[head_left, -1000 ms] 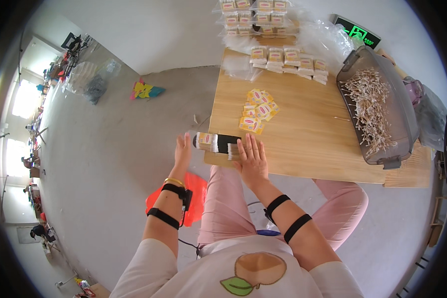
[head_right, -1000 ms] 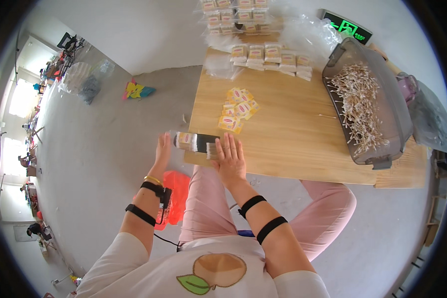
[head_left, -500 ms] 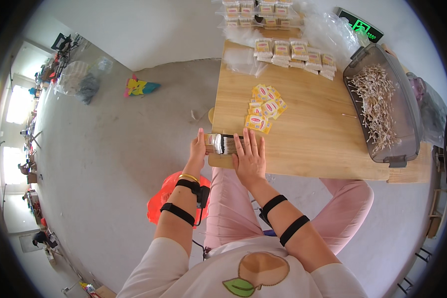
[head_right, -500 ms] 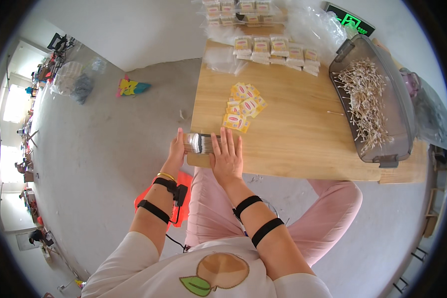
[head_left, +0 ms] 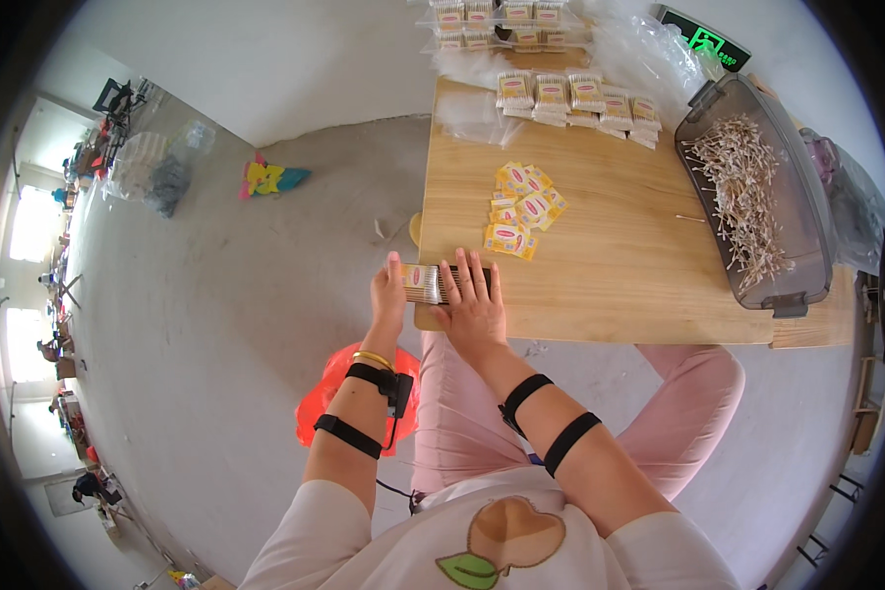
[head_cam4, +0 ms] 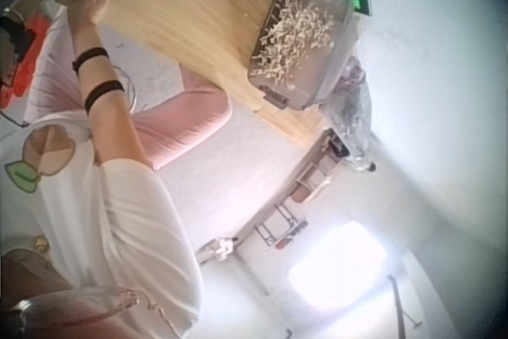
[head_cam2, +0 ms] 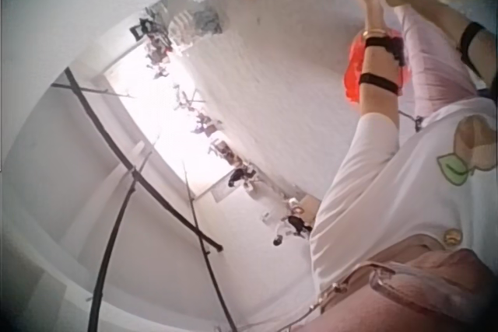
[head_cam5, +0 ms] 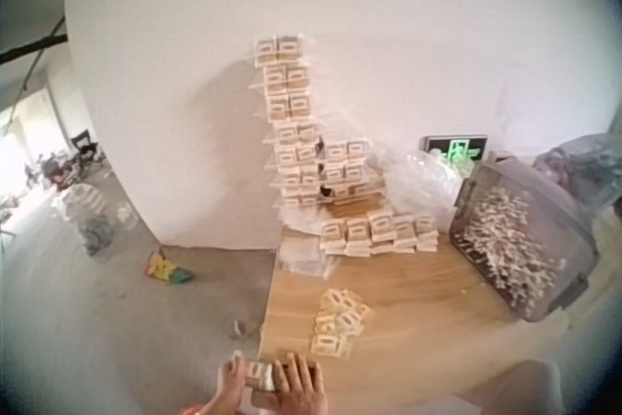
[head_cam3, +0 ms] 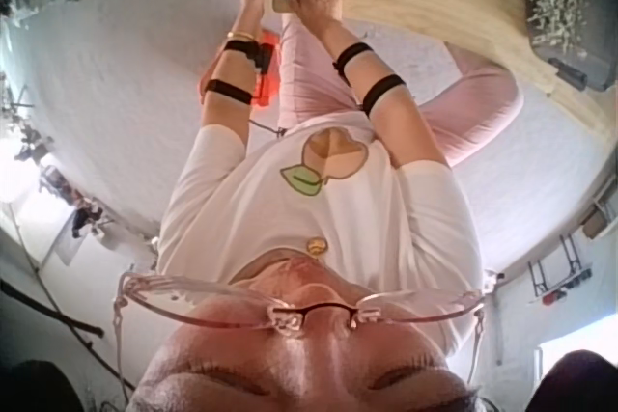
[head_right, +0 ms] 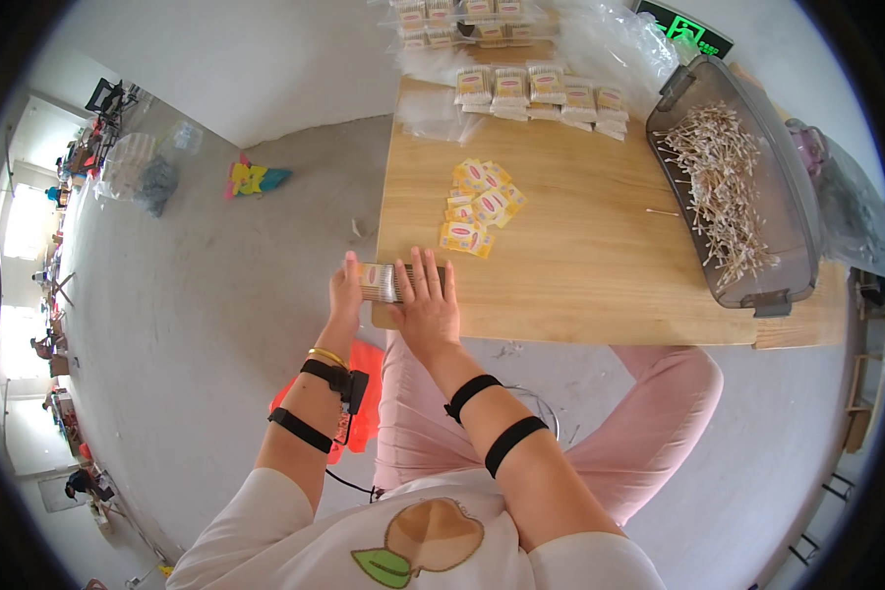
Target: Counting and bundling small white sticks before placing them into a plastic bag with a label.
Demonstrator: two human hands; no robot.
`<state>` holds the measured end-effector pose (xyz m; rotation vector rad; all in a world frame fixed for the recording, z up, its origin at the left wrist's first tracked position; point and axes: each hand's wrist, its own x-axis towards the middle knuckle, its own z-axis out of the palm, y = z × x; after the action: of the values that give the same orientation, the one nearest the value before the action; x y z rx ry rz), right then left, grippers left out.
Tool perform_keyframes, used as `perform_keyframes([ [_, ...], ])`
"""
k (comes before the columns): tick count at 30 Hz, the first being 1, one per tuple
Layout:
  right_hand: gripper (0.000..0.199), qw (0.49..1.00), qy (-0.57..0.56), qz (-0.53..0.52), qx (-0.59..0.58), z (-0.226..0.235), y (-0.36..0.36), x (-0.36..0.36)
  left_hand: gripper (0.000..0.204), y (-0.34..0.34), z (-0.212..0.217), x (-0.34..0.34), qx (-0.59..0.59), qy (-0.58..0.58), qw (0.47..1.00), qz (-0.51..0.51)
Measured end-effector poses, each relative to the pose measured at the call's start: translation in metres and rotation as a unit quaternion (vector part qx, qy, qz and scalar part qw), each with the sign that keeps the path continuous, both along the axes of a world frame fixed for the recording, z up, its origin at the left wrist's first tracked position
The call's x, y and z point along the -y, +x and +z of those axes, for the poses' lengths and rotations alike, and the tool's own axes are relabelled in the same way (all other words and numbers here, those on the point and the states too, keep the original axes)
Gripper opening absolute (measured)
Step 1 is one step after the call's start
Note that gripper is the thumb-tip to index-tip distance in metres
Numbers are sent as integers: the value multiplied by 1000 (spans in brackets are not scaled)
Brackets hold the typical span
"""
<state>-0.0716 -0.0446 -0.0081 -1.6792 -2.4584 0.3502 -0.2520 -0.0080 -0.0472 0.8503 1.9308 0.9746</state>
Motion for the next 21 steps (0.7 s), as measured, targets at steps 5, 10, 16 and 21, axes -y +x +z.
perform_keyframes([
  [5, 83, 998, -13, -14, -65, 6, 8, 2, 67, -4, 16, -5, 59, -46, 996, 49],
  [10, 90, 999, -24, -5, 32, 12, 33, 15, 61, -31, 13, -3, 78, 4, 996, 41],
  [16, 97, 996, -57, 15, 69, 17, 9, 9, 48, -25, 1, -2, -102, 98, 985, -104],
  [21, 99, 998, -42, 19, 38, 16, -15, 9, 43, -26, -14, -3, -98, 150, 978, -106],
])
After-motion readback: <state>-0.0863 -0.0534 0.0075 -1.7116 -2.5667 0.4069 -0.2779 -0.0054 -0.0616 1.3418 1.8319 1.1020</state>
